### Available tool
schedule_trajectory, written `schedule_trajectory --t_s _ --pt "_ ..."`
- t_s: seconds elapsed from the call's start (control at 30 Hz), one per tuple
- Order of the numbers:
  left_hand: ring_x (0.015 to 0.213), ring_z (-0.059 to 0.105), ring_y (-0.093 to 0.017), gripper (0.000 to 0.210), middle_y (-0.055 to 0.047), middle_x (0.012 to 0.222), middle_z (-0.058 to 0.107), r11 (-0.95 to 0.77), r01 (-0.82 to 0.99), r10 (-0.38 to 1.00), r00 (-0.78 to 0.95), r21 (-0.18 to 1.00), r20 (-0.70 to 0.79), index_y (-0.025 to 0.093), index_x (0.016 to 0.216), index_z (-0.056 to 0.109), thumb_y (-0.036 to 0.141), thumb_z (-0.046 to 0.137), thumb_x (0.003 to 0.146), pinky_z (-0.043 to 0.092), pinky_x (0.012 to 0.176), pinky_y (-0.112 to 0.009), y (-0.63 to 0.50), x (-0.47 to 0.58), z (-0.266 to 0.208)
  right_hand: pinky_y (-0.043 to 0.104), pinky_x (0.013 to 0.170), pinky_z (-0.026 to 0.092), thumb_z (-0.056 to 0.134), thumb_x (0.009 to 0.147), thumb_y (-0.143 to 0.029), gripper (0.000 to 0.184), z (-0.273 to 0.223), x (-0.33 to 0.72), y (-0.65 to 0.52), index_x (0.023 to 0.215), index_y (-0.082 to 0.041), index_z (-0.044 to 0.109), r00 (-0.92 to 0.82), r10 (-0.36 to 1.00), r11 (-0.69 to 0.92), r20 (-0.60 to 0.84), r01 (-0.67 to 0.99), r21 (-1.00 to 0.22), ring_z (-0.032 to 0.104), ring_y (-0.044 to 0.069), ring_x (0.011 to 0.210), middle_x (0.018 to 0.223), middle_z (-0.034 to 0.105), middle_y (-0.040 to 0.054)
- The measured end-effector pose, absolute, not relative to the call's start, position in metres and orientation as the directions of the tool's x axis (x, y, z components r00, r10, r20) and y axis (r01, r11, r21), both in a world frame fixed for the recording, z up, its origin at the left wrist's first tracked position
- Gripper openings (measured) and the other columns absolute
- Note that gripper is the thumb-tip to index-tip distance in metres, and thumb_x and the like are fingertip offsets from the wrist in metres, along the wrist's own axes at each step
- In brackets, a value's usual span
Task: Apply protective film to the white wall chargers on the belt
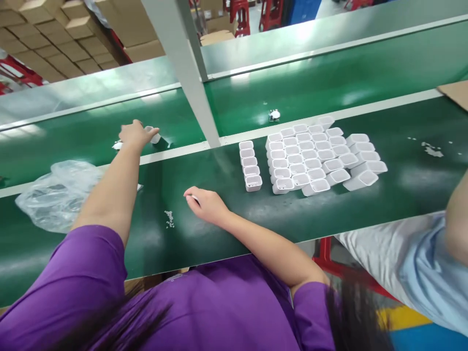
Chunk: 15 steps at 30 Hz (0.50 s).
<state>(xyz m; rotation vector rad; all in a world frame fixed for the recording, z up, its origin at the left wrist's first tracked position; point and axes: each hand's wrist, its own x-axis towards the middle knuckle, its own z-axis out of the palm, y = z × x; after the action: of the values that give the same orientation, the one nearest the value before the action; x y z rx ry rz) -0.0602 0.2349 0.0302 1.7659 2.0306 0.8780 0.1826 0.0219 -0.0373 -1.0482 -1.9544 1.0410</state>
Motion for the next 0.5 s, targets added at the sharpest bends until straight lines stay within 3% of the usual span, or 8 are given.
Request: schedule_trajectory --t_s 0.03,0.1,0.2,0.27,0.33,0.4,0.5 --pt "0.147 0.015 -0.044 0.062 -0.011 0.096 0.061 0.013 0.784 0.955 -0.194 0.620 0.225 0.026 0.080 0.045 0.067 0.080 0.051 0.026 0.113 -0.065 0.233 -0.057 0.028 0.025 0.080 0.046 0.046 0.100 -0.023 0.020 -0.037 0.181 0.021 0.105 -0.018 0.065 -0.474 0.863 0.366 0.175 0.349 -0.862 0.069 0.017 0.088 0.102 0.075 0.0067" --pt "0.139 0.026 -0.042 0.055 -0.008 0.086 0.057 -0.070 0.814 0.930 -0.156 0.577 0.332 0.025 0.073 0.044 0.067 0.078 0.059 0.026 0.113 -0.062 0.220 -0.041 0.027 0.026 0.079 0.046 0.048 0.099 -0.020 0.018 -0.037 0.179 0.019 0.104 -0.020 0.065 -0.539 0.829 0.390 0.148 0.369 -0.844 0.070 0.017 0.090 0.102 0.075 0.0059" --pt "0.108 0.054 -0.035 0.034 -0.006 0.075 0.058 -0.318 0.807 0.943 0.214 0.498 0.255 0.024 0.072 0.057 0.056 0.068 0.079 0.040 0.100 -0.052 0.178 0.006 0.029 0.025 0.076 0.044 0.050 0.100 -0.019 0.016 -0.036 0.176 0.017 0.102 -0.020 0.066 -0.620 0.776 0.430 0.117 0.384 -0.817 0.070 0.017 0.089 0.098 0.076 0.0043" --pt "0.099 0.060 -0.029 0.025 -0.007 0.098 0.067 -0.587 0.672 0.799 0.572 0.452 0.188 0.025 0.099 0.069 0.045 0.064 0.086 0.047 0.090 -0.045 0.143 0.047 0.032 0.025 0.073 0.042 0.049 0.100 -0.020 0.017 -0.035 0.176 0.016 0.101 -0.019 0.067 -0.650 0.753 0.453 0.103 0.398 -0.798 0.069 0.017 0.087 0.096 0.076 0.0037" --pt "0.113 0.058 -0.028 0.034 -0.009 0.125 0.063 -0.811 0.462 0.547 0.816 0.361 0.185 0.027 0.121 0.067 0.035 0.064 0.088 0.048 0.093 -0.042 0.115 0.088 0.032 0.025 0.072 0.042 0.049 0.101 -0.021 0.019 -0.035 0.177 0.016 0.101 -0.018 0.068 -0.665 0.740 0.471 0.101 0.405 -0.784 0.069 0.017 0.085 0.095 0.076 0.0035" --pt "0.126 0.052 -0.031 0.041 -0.011 0.142 0.054 -0.915 0.325 0.369 0.914 0.240 0.167 0.028 0.125 0.066 0.026 0.070 0.084 0.046 0.100 -0.045 0.100 0.119 0.030 0.026 0.075 0.043 0.048 0.101 -0.022 0.022 -0.036 0.179 0.017 0.102 -0.017 0.070 -0.674 0.730 0.490 0.111 0.404 -0.772 0.069 0.017 0.086 0.097 0.076 0.0044" --pt "0.135 0.044 -0.036 0.031 -0.014 0.152 0.044 -0.954 0.267 0.284 0.952 0.139 0.115 0.021 0.111 0.072 0.017 0.073 0.080 0.044 0.104 -0.050 0.097 0.144 0.022 0.029 0.083 0.046 0.048 0.102 -0.023 0.027 -0.037 0.181 0.019 0.102 -0.014 0.073 -0.676 0.727 0.518 0.122 0.422 -0.744 0.070 0.021 0.094 0.103 0.077 0.0078"
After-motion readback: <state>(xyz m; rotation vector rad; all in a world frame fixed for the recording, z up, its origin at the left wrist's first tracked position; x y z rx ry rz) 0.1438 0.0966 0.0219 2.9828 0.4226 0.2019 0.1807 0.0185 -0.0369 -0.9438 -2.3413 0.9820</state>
